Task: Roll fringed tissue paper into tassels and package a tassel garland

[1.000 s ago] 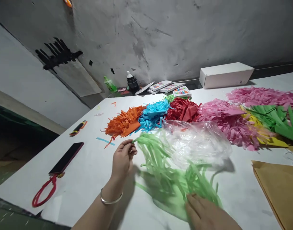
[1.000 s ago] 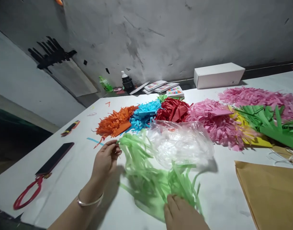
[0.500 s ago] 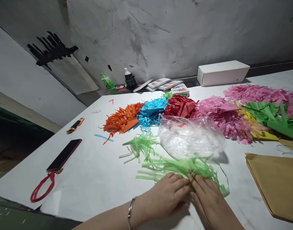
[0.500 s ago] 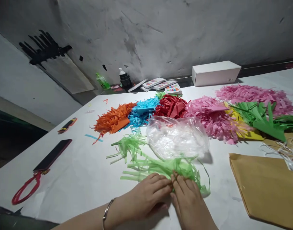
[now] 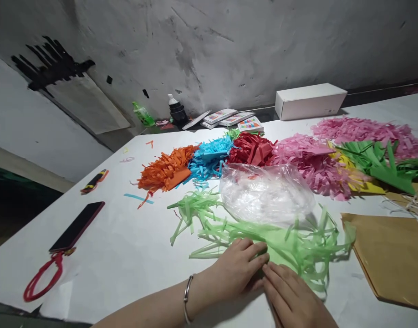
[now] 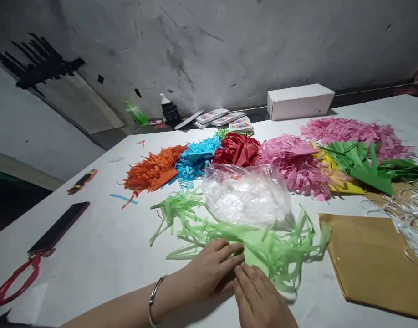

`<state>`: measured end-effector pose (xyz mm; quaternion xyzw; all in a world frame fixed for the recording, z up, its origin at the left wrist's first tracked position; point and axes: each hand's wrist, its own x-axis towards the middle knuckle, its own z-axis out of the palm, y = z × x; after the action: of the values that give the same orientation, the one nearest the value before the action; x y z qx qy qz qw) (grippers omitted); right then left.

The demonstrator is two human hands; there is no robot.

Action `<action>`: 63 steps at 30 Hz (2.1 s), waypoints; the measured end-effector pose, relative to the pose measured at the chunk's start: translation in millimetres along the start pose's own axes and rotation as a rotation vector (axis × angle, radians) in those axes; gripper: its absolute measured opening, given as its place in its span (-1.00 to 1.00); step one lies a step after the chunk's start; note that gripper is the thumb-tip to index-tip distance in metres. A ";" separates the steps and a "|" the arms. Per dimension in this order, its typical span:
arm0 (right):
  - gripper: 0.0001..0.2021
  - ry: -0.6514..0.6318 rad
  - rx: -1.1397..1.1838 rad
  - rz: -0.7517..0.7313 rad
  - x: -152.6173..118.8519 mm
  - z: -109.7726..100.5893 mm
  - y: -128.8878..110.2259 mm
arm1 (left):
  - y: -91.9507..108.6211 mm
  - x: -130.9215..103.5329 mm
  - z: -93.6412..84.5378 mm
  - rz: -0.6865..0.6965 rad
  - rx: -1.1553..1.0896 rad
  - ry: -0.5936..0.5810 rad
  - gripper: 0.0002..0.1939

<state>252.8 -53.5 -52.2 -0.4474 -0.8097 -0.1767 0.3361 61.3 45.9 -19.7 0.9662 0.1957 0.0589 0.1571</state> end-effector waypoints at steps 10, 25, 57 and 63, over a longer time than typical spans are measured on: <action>-0.42 -0.145 -0.580 0.519 -49.7 -10.7 37.1 | -6.0 -11.4 -3.2 -0.137 0.074 0.024 -0.56; -0.61 -0.058 0.115 0.100 -5.7 10.2 12.4 | -9.0 -11.6 -11.1 0.103 0.000 0.025 -0.60; -0.64 -0.171 0.104 -0.017 -17.1 -8.7 8.0 | 22.8 -34.5 2.4 -0.022 -0.084 0.098 -0.59; -0.68 -0.175 0.193 0.113 -21.9 -11.9 11.5 | -3.3 -62.1 -8.2 -0.348 -0.264 0.284 -0.52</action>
<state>275.3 -67.5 -59.2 -0.4715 -0.8227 -0.0394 0.3152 1.7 26.5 -16.3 0.8711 0.3697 0.1914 0.2607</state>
